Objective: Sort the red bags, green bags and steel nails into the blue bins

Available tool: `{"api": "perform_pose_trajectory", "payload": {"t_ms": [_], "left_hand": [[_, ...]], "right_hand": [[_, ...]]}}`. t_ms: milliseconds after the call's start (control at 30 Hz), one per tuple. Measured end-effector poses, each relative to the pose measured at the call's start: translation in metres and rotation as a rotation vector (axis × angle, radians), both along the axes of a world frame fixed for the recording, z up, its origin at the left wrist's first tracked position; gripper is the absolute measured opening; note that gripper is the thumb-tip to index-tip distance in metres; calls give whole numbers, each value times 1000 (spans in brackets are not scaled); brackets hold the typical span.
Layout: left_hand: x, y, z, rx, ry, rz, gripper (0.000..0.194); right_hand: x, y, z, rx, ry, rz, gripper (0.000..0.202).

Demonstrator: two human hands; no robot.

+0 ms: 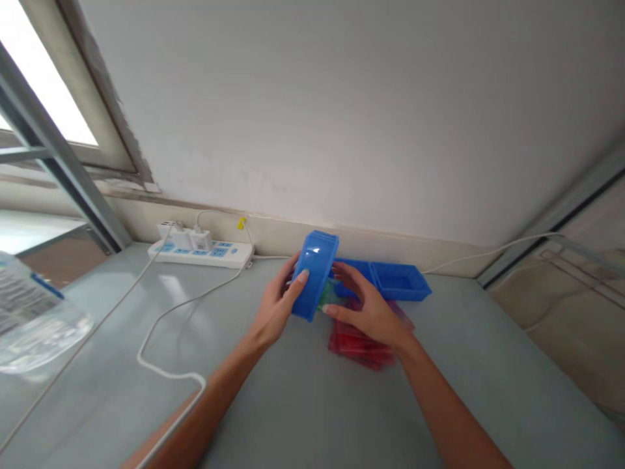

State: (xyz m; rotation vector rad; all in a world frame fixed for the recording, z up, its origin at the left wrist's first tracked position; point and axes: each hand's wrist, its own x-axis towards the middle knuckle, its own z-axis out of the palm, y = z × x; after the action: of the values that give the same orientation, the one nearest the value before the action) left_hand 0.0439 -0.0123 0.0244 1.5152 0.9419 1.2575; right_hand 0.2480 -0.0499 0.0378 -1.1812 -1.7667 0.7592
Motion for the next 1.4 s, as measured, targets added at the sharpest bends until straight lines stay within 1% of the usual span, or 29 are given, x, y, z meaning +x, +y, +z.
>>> {"api": "perform_pose_trajectory", "payload": {"t_ms": [100, 167, 267, 333, 400, 500, 567, 633, 667, 767, 800, 867, 933, 1000, 1067, 1133, 1200, 1233, 1300, 1367, 1400], "left_hand": [[-9, 6, 4, 178, 160, 56, 70], [-14, 7, 7, 271, 220, 86, 68], [-17, 6, 9, 313, 203, 121, 66], [-18, 6, 7, 289, 125, 140, 66], [-17, 8, 4, 226, -6, 158, 67], [-12, 14, -2, 72, -221, 149, 67], [-6, 18, -6, -34, -309, 120, 68], [0, 21, -10, -95, -341, 77, 71], [2, 21, -12, -121, -336, 46, 73], [5, 19, -20, -189, -291, -50, 77], [6, 17, -22, -196, -271, -74, 77], [5, 13, -24, -169, -216, -94, 74], [5, 9, -24, -120, -134, -73, 70], [4, 6, -21, -84, -49, -48, 70], [4, 2, -17, -63, -2, -41, 71], [4, 0, -15, -49, 0, -32, 72], [4, -1, -15, -59, -45, -31, 73], [4, -1, -16, -78, -81, -42, 74], [5, 0, -18, -130, -177, -89, 75], [6, 2, -20, -178, -299, -141, 77], [8, 3, -20, -200, -361, -166, 79]], "right_hand": [[4, -1, 0, 52, -99, -79, 49], [3, -2, -1, 79, -183, -59, 37], [-1, -4, -5, 92, -302, -12, 32], [-3, -6, -9, 99, -367, -16, 31], [-4, -6, -12, 109, -419, -23, 30], [-5, -5, -13, 112, -478, -8, 27], [-5, -6, -12, 113, -517, 1, 25], [-4, -10, -12, 97, -558, 13, 29], [-4, -14, -13, 87, -585, 21, 37], [-1, -27, -20, 88, -684, 34, 69], [1, -30, -23, 98, -706, 27, 72], [8, -35, -28, 105, -698, 13, 67], [18, -37, -31, 104, -638, -18, 53], [31, -37, -30, 136, -572, -87, 40], [44, -36, -28, 214, -520, -184, 30], [52, -37, -29, 309, -494, -281, 29], [54, -37, -32, 364, -510, -346, 32], [52, -37, -35, 359, -528, -350, 32], [47, -37, -41, 287, -542, -290, 26], [39, -37, -42, 199, -477, -201, 22], [34, -36, -40, 174, -418, -185, 25]]}}
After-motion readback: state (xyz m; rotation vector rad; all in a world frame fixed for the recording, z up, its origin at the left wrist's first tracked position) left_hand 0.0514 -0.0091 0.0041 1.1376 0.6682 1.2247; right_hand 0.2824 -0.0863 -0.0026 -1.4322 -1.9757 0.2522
